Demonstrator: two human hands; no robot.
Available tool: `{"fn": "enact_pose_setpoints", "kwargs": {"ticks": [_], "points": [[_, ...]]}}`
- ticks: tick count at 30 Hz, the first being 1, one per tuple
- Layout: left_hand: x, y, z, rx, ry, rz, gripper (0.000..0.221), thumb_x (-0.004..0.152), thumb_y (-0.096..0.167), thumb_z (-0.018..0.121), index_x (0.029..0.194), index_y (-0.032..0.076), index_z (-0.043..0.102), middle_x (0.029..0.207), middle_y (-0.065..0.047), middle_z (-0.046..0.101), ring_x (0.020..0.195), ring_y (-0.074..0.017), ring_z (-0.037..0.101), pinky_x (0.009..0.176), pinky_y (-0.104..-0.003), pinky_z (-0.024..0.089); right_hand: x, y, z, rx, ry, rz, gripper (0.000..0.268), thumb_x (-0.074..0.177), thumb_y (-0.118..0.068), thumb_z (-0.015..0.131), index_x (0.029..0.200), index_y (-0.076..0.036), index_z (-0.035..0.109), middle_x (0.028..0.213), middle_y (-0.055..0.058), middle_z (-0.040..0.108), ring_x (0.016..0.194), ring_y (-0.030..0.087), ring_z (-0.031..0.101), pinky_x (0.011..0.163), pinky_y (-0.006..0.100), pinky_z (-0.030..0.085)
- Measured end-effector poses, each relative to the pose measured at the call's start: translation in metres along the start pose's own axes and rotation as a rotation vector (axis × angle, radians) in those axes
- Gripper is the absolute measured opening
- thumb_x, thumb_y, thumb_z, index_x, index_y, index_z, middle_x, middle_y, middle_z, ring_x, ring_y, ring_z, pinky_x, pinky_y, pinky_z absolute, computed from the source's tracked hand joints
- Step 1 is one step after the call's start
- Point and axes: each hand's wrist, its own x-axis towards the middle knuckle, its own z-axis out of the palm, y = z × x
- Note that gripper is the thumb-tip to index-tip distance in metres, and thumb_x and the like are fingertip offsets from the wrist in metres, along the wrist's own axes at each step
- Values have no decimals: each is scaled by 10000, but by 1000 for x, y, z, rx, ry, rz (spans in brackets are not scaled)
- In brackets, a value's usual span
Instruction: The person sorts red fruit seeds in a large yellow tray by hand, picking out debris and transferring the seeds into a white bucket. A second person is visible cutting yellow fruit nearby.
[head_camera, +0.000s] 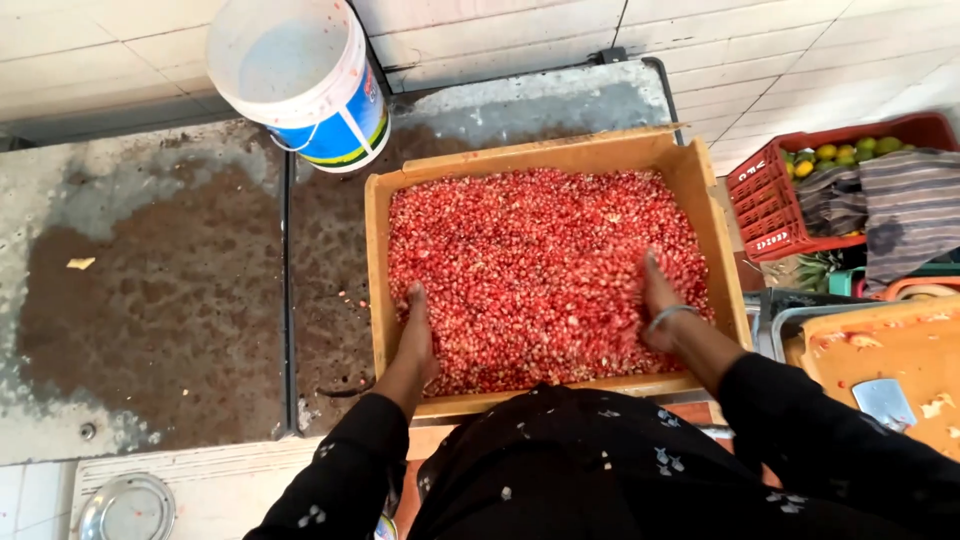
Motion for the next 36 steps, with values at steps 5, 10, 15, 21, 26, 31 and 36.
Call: {"fn": "enact_pose_setpoints", "kwargs": {"ticks": [5, 10, 15, 21, 26, 31, 36], "points": [[-16, 27, 64, 197, 3, -196, 1218, 673, 948, 264, 1662, 296, -17, 1723, -127, 9, 1572, -397, 60, 1192, -716, 126, 34, -1, 39, -84, 43, 45, 1143, 651, -954, 219, 1642, -400, 86, 1744, 10, -9, 1598, 340, -11, 1187, 782, 56], [1, 29, 86, -5, -234, -137, 1232, 662, 981, 305, 1638, 260, 88, 1706, -156, 169, 1547, -409, 235, 1166, -681, 294, 88, 16, 10, 144, -293, -112, 1202, 739, -1015, 277, 1674, -268, 166, 1751, 116, 130, 1599, 402, 119, 1204, 703, 143], [12, 58, 98, 204, -343, -1, 1184, 689, 920, 382, 1643, 282, 93, 1721, -97, 127, 1536, -350, 230, 1159, -657, 281, 28, -45, 19, 174, -458, -233, 1152, 807, -965, 353, 1672, -210, 266, 1728, 132, 250, 1546, 387, 279, 1185, 649, 284], [2, 93, 118, 92, -634, -52, 974, 899, 695, 543, 1649, 183, 192, 1663, -133, 278, 1503, -322, 379, 1174, -617, 355, -17, -81, 25, -107, -273, -326, 832, 900, -786, 397, 1514, -227, 448, 1671, 106, 372, 1476, 308, 378, 1089, 593, 368], [50, 68, 112, 567, -596, 367, 611, 924, 418, 735, 1401, 62, 594, 1438, -118, 624, 1352, -249, 517, 1115, -583, 355, 2, -63, 18, -459, -347, -548, 475, 970, -355, 659, 1353, -75, 665, 1368, 127, 599, 1204, 236, 540, 921, 424, 485], [-1, 78, 117, 311, -515, 243, 185, 954, 226, 632, 1090, 104, 655, 1055, -8, 664, 903, -166, 649, 744, -438, 615, -15, -69, 15, -421, -294, -675, 259, 946, -69, 735, 1204, -74, 711, 902, 50, 689, 742, 141, 633, 615, 275, 530], [11, 64, 84, 818, -400, 621, 237, 1061, 276, 631, 1047, 47, 689, 923, -51, 683, 861, -173, 631, 756, -358, 529, -32, -61, 3, -580, -135, -656, 157, 927, -64, 716, 1081, -39, 696, 955, 23, 716, 785, 126, 689, 629, 279, 578]]}}
